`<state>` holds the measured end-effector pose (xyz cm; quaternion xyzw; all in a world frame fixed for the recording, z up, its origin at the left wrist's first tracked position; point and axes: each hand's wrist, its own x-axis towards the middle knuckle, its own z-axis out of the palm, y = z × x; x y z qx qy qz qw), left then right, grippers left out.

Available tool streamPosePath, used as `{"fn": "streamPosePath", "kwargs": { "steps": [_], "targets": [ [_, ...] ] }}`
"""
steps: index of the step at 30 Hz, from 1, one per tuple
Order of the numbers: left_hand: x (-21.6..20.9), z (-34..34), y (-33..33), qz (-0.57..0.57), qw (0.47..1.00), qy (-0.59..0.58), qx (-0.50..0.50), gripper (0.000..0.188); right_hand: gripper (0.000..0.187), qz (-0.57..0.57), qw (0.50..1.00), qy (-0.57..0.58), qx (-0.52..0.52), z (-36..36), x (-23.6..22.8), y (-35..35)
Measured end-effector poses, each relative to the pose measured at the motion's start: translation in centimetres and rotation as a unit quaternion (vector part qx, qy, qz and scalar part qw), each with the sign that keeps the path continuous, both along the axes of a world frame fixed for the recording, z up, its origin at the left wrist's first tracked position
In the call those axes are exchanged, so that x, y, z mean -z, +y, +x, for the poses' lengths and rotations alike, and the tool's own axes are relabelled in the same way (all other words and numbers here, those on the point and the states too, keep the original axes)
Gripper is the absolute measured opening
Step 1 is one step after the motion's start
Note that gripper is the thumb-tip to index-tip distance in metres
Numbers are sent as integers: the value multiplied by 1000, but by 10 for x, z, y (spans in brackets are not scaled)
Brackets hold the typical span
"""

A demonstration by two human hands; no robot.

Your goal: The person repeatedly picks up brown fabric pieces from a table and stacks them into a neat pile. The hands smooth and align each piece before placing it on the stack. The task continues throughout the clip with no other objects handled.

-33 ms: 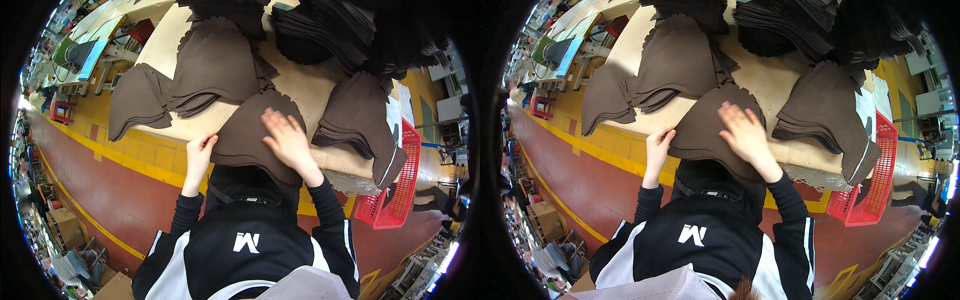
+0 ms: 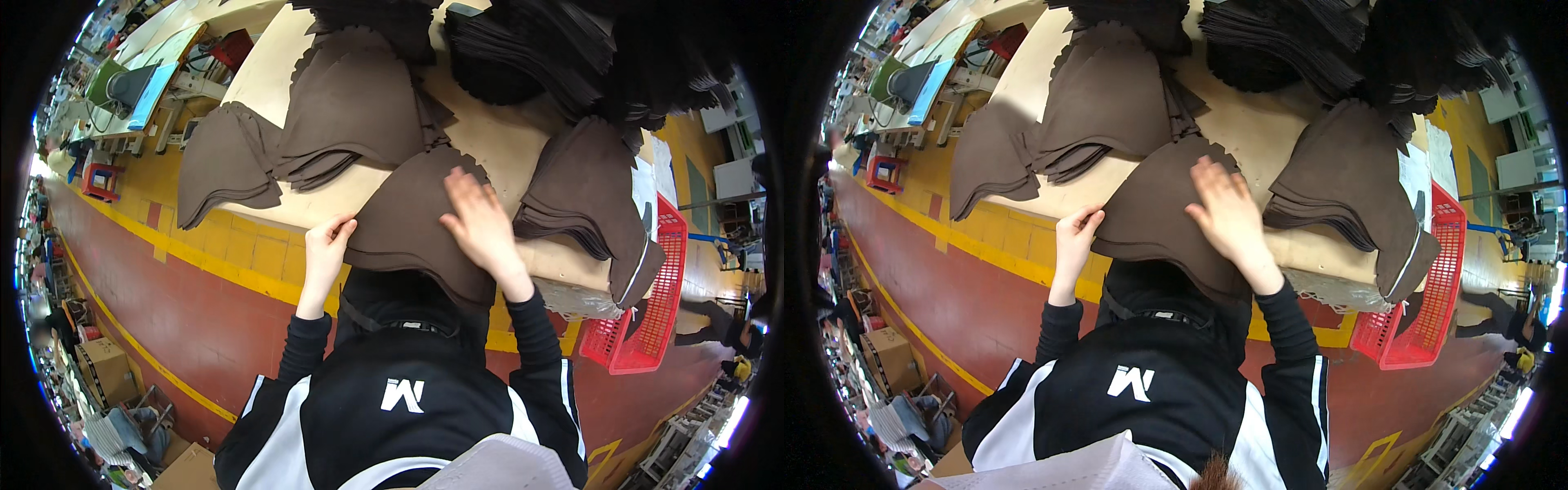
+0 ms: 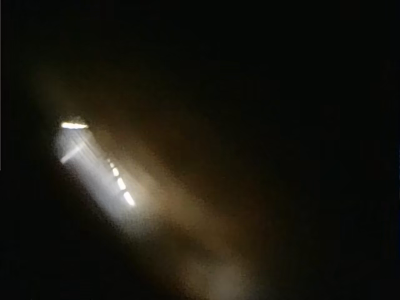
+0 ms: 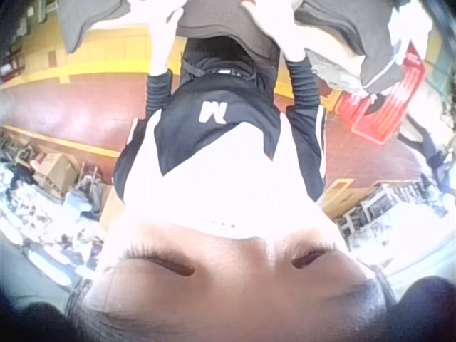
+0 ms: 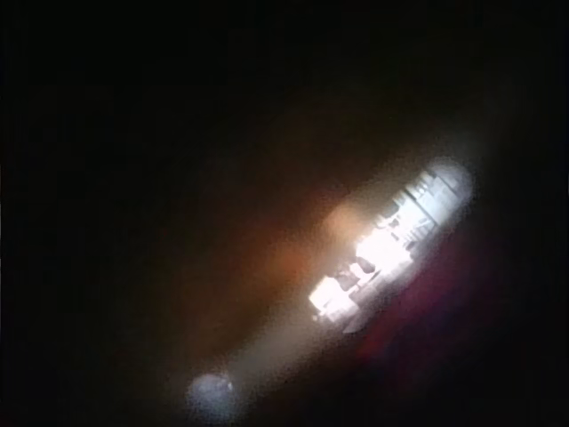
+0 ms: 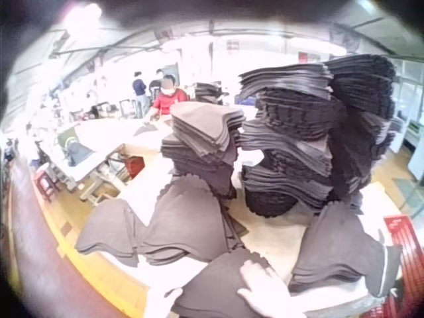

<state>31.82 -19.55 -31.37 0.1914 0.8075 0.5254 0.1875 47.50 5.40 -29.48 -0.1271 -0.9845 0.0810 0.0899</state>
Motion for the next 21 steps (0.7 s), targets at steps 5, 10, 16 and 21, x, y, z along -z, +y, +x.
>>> {"fn": "streamPosePath", "kwargs": {
  "steps": [5, 10, 16, 21],
  "targets": [
    [-10, -1, 7, -61, 989, 122, 57, 47, 69, -25, 997, 79, -2, 2, -20, -23],
    [-33, 11, 20, 6, 981, 163, 101, 27, 58, -98, 991, 22, -88, 21, -8, -23],
    [-44, -19, 29, 170, 984, -58, -9, 30, 57, -109, 990, 85, -30, 46, -61, -11],
    [-76, -94, 37, 201, 975, 24, -89, 47, 55, -150, 976, 38, -152, 51, -75, -34]
  ]
}}
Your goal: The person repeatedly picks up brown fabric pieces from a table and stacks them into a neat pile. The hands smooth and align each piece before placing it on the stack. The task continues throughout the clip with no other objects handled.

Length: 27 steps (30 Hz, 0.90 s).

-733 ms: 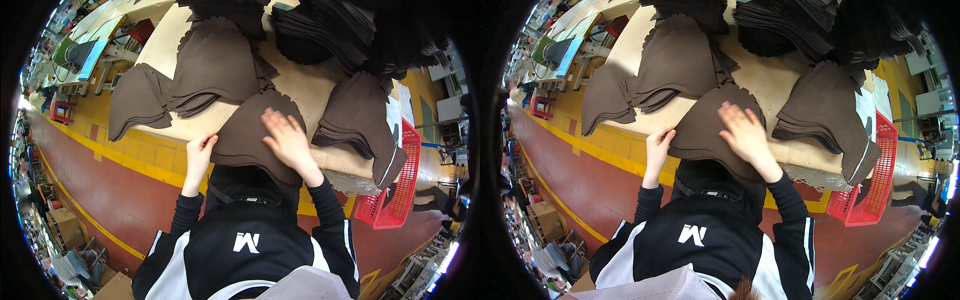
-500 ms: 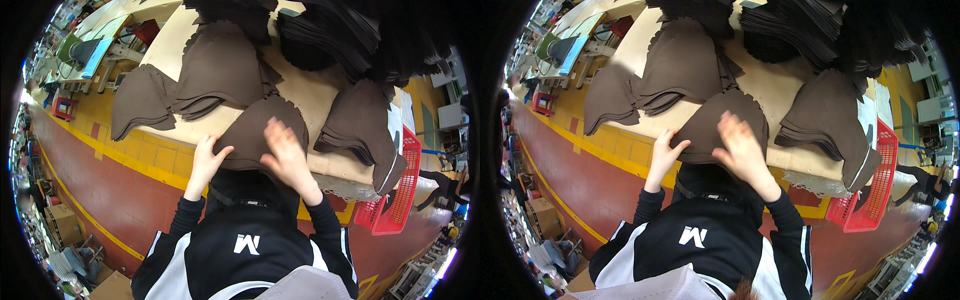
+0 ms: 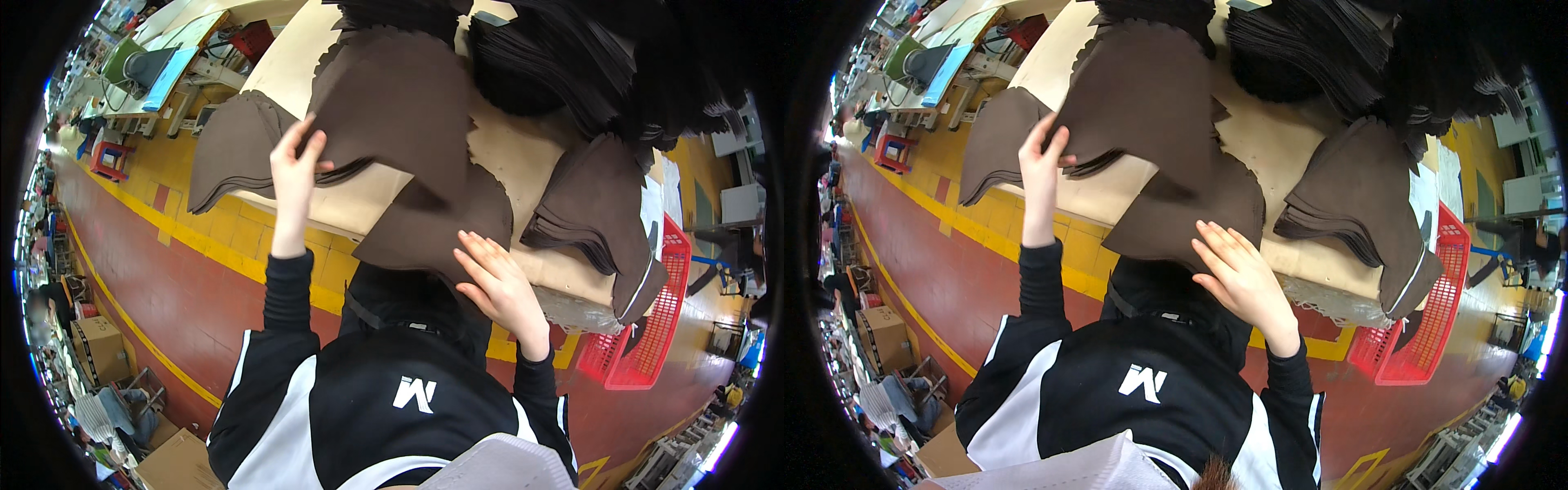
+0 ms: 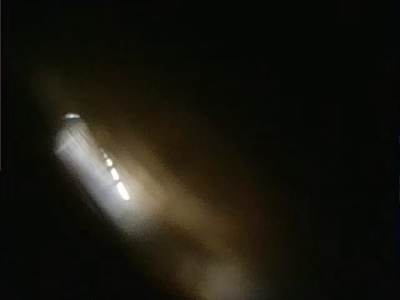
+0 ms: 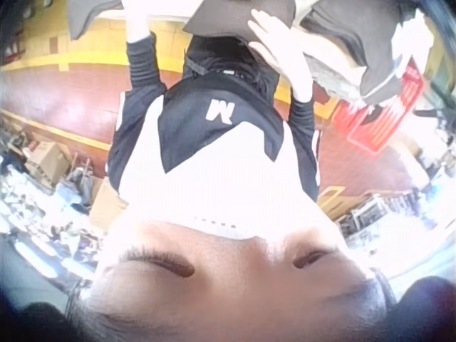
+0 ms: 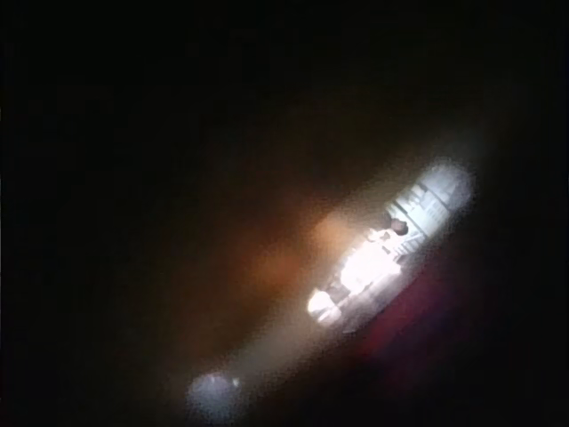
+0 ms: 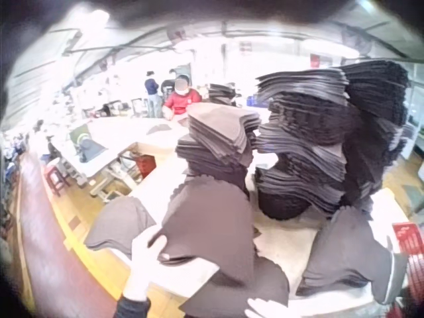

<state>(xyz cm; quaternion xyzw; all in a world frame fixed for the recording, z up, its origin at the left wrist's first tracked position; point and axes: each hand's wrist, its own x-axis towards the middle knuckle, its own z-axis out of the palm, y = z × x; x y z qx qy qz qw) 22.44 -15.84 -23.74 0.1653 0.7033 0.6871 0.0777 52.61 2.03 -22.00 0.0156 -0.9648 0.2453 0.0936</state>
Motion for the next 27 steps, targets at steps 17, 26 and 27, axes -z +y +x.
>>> {"fn": "streamPosePath", "kwargs": {
  "steps": [17, 26, 27],
  "targets": [
    [52, 108, -14, -271, 940, 123, 166, 52, 59, 151, 973, -42, 171, -101, 79, 75],
    [75, 85, -9, -193, 941, -169, 219, 36, 60, 21, 999, -34, -25, -28, 63, 4],
    [86, 79, -9, -176, 941, -175, 232, 36, 59, 65, 997, -37, 3, -24, 67, -1]
  ]
}}
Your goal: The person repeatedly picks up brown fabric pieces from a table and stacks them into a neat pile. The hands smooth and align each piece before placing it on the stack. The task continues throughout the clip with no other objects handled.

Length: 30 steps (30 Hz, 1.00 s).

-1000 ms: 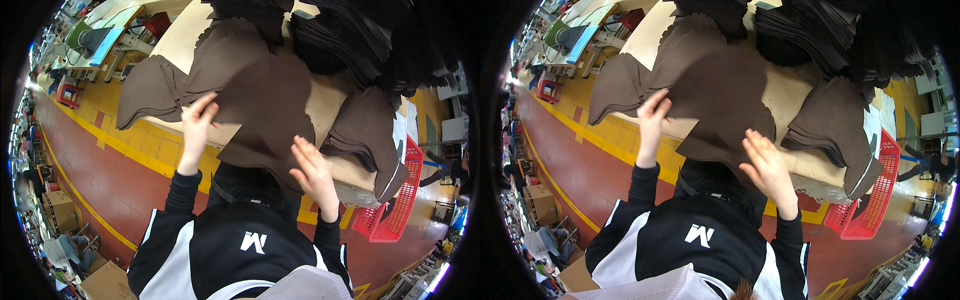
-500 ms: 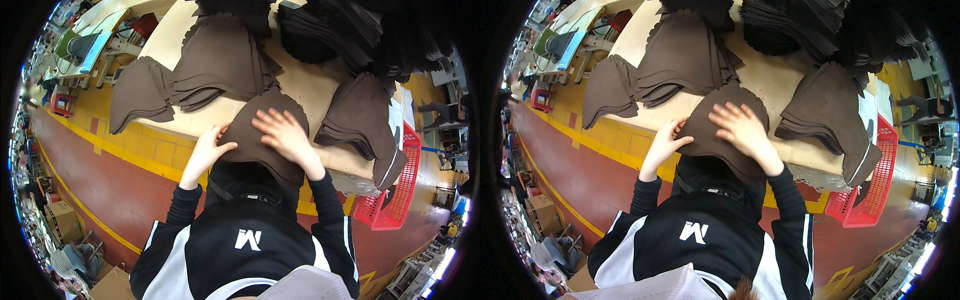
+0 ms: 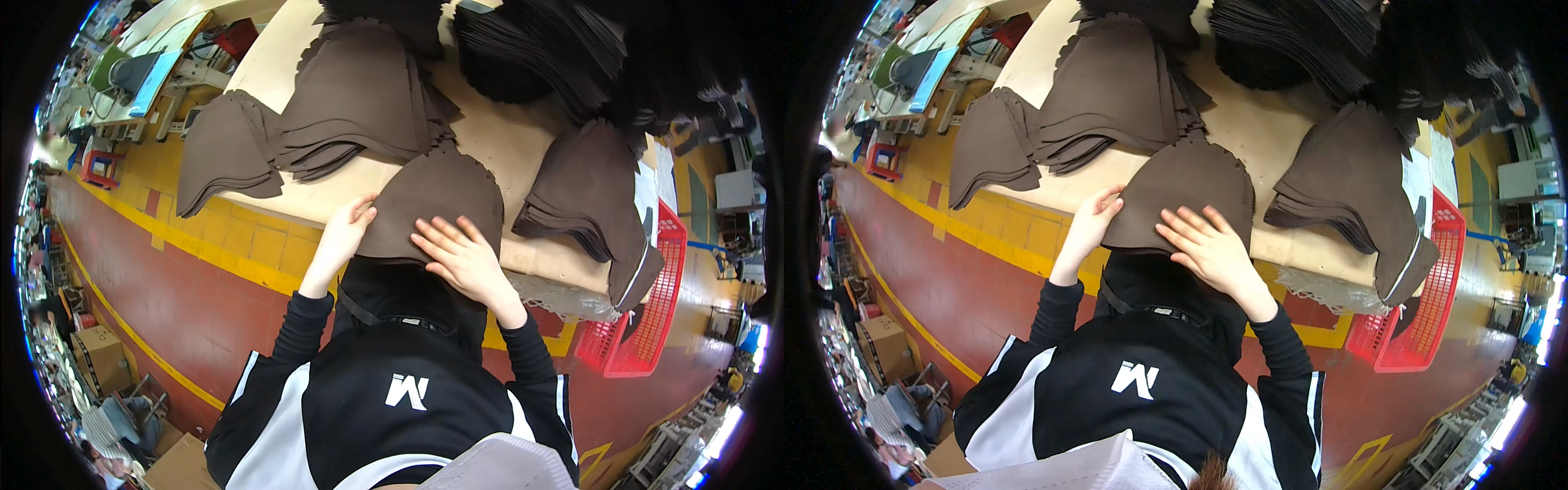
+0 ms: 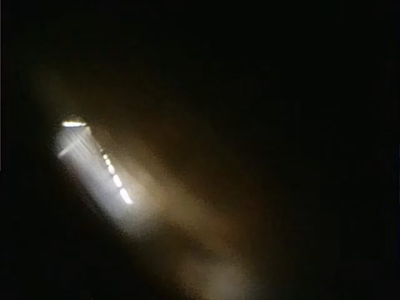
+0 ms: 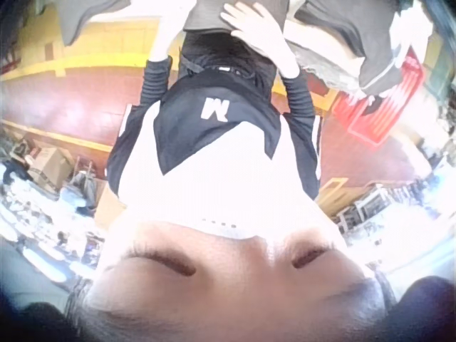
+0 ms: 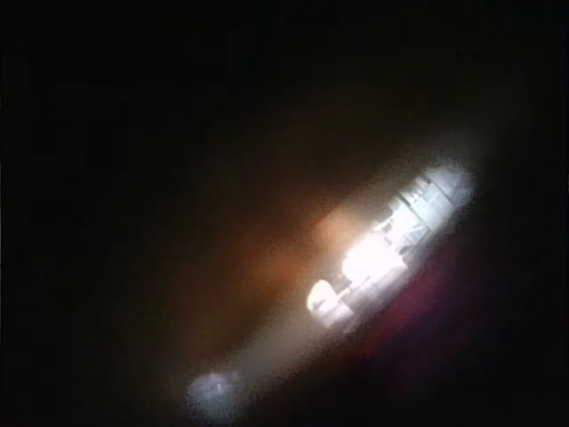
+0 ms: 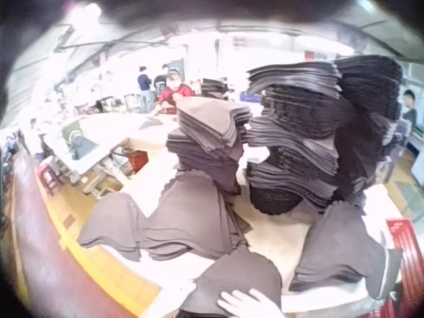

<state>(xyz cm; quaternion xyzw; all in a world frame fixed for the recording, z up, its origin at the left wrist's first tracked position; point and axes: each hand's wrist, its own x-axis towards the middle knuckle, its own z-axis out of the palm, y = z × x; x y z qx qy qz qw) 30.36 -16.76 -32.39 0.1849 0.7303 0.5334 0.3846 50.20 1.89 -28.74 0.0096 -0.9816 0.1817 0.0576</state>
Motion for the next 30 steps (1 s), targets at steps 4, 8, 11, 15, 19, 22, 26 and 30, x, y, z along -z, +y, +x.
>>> {"fn": "streamPosePath", "kwargs": {
  "steps": [4, 8, 11, 15, 19, 22, 26, 30],
  "targets": [
    [12, -2, 1, 41, 999, 31, -6, 39, 52, 65, 993, -16, 97, -14, 4, 20],
    [-8, 2, 2, 59, 992, 112, 11, 37, 54, -52, 976, -9, 211, -45, 15, 63],
    [-36, 7, 1, 81, 965, 245, 39, 34, 60, -23, 968, 97, 232, -49, 21, 61],
    [-70, -18, 9, 183, 931, 317, 1, 35, 65, -62, 973, 125, 186, -1, -2, 28],
    [-92, -90, 31, 178, 898, 381, -132, 33, 64, -9, 994, 66, 85, 36, -11, 4],
    [-108, -133, 37, -19, 915, 366, -169, 43, 61, -48, 997, 25, 60, 39, -5, -3],
    [-56, -149, 20, 28, 809, 556, -187, 42, 58, -42, 999, -23, 2, 23, -10, -19],
    [-31, -51, -12, 16, 965, 262, 10, 38, 49, 9, 999, -3, 52, -9, 10, -11]
  ]
}}
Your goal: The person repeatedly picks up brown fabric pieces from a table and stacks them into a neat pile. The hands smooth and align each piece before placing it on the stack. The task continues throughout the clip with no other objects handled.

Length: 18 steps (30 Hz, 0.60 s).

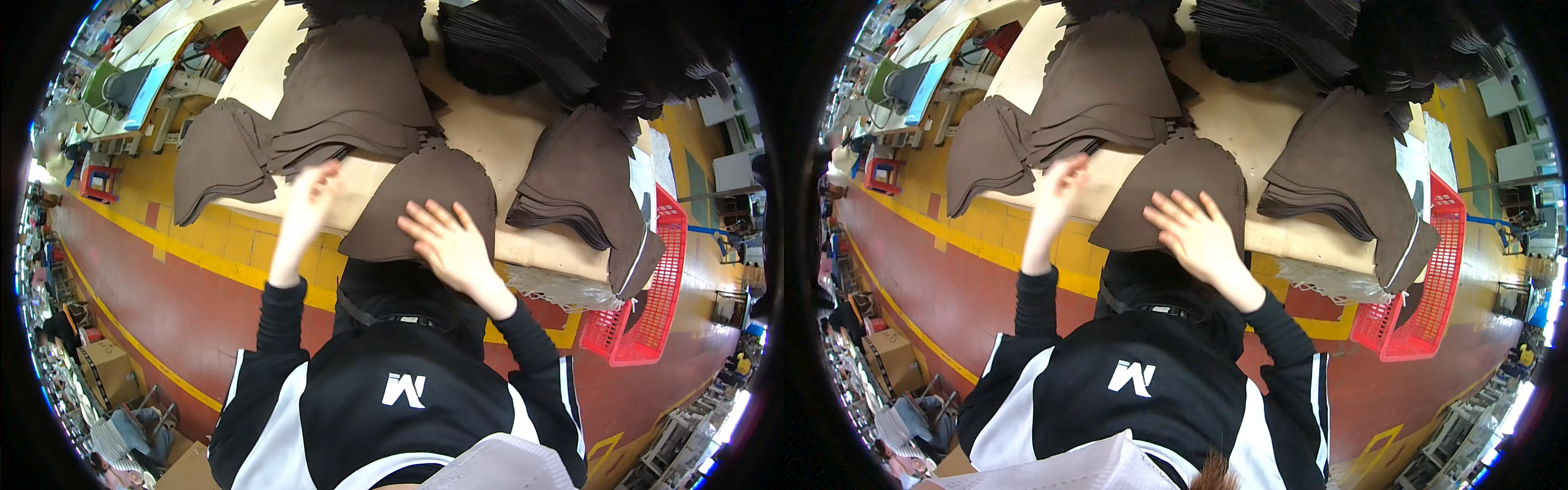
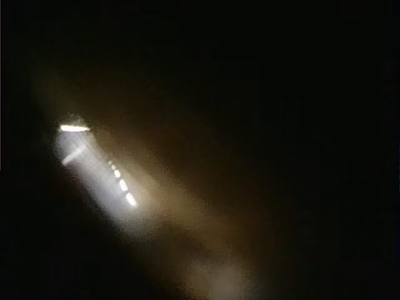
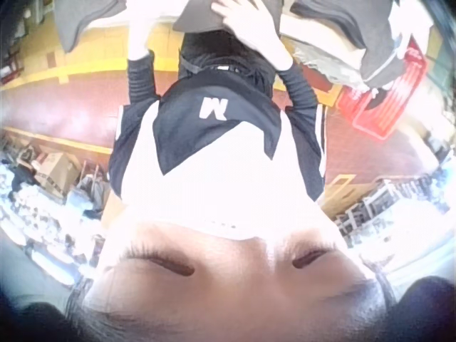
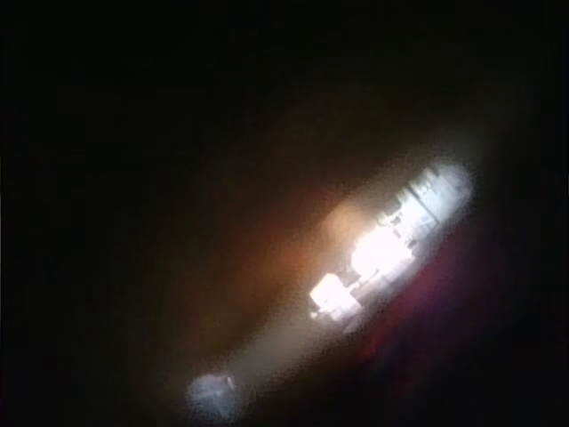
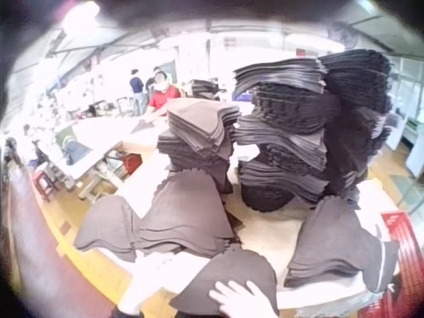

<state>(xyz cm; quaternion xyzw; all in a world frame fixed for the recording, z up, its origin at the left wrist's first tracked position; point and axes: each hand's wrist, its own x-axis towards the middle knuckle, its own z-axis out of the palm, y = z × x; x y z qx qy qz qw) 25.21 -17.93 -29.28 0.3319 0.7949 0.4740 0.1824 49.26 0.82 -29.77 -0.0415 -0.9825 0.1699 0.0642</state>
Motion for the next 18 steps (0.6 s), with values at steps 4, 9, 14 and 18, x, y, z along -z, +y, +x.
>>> {"fn": "streamPosePath", "kwargs": {
  "steps": [4, 9, 14, 18],
  "targets": [
    [16, 75, -5, -116, 976, 184, 18, 65, 51, 77, 991, 29, 101, -50, 12, 44],
    [6, 94, 7, -77, 986, 146, -12, 61, 60, 112, 950, 57, 287, -85, 38, 99],
    [-6, 82, 6, 85, 996, -12, -4, 42, 64, -43, 974, 149, 165, -26, -10, 43],
    [-45, 35, 26, 190, 980, 31, -51, 37, 61, -23, 998, 57, 1, 41, -13, -3]
  ]
}}
